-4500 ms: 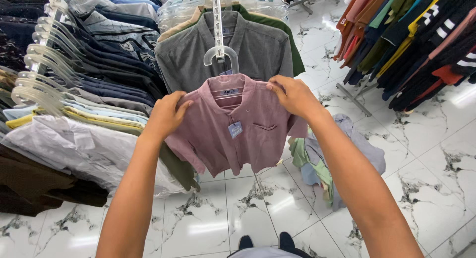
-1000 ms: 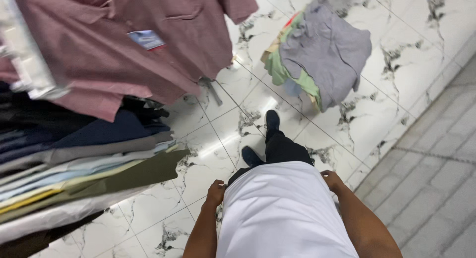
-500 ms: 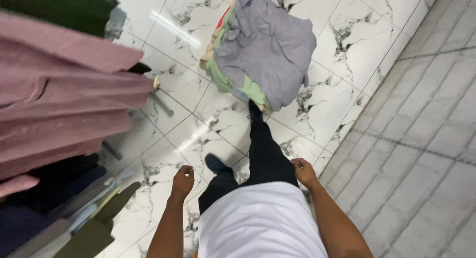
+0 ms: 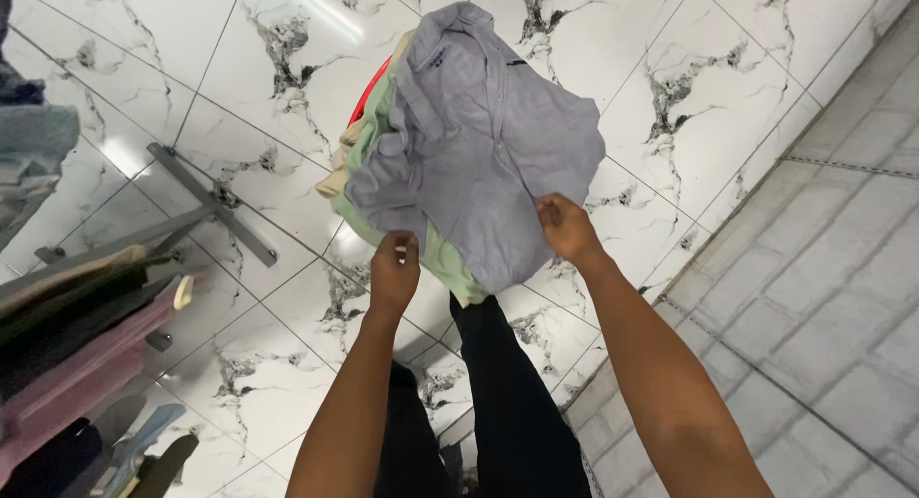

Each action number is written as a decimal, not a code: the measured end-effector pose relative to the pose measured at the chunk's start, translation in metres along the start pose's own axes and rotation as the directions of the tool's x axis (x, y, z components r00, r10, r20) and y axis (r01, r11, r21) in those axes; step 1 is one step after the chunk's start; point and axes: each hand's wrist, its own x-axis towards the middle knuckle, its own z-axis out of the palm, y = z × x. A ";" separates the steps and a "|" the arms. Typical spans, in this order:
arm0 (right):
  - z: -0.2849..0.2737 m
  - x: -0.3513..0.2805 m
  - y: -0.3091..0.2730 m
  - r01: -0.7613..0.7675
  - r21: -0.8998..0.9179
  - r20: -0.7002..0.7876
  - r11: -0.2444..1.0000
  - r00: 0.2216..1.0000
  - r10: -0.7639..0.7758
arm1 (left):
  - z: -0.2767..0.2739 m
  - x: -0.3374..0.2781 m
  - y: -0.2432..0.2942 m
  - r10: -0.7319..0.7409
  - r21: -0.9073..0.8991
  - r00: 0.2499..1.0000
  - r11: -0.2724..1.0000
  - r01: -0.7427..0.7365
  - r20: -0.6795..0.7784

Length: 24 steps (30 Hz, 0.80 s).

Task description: The person selects several shirts from a clothing rack, buttoning up a grey shirt and then a green shirt to check their appearance.

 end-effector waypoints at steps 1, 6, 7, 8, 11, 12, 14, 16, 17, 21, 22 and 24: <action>-0.007 0.025 -0.013 0.064 0.013 -0.051 0.998 0.997 -0.063 | 0.008 0.018 0.015 0.134 0.033 0.989 0.991 -0.132 -0.061; -0.013 0.097 -0.083 0.305 0.053 -0.192 0.951 0.938 -0.290 | 0.027 0.118 0.069 0.585 0.247 0.782 0.808 -0.535 -0.218; -0.012 0.101 -0.093 0.325 0.053 -0.163 0.944 0.936 -0.313 | 0.029 0.134 0.077 0.595 0.269 0.747 0.803 -0.532 -0.297; -0.011 0.106 -0.105 0.347 0.055 -0.144 0.936 0.931 -0.336 | 0.029 0.154 0.086 0.610 0.292 0.701 0.793 -0.535 -0.371; -0.002 0.127 -0.099 0.378 -0.122 -0.143 0.918 0.908 -0.393 | 0.035 0.190 0.099 0.552 0.250 0.719 0.833 -0.493 -0.422; 0.000 0.132 -0.096 0.378 -0.117 -0.146 0.918 0.908 -0.392 | 0.035 0.199 0.100 0.556 0.253 0.718 0.831 -0.496 -0.418; 0.002 0.140 -0.091 0.407 -0.155 -0.130 0.900 0.895 -0.427 | 0.035 0.216 0.106 0.497 0.297 0.752 0.866 -0.402 -0.433; 0.002 0.140 -0.091 0.405 -0.137 -0.129 0.904 0.898 -0.422 | 0.036 0.220 0.103 0.518 0.336 0.733 0.852 -0.401 -0.440; 0.002 0.139 -0.090 0.403 -0.122 -0.122 0.907 0.901 -0.417 | 0.037 0.221 0.101 0.533 0.371 0.716 0.841 -0.393 -0.450; 0.001 0.138 -0.090 0.426 -0.138 -0.108 0.894 0.891 -0.441 | 0.041 0.223 0.096 0.538 0.425 0.719 0.830 -0.361 -0.440; 0.000 0.135 -0.094 0.351 -0.030 -0.114 0.936 0.929 -0.352 | 0.042 0.223 0.095 0.548 0.426 0.719 0.824 -0.374 -0.428; -0.008 0.123 -0.109 0.269 0.083 -0.112 0.960 0.959 -0.259 | 0.043 0.217 0.094 0.561 0.432 0.717 0.814 -0.389 -0.413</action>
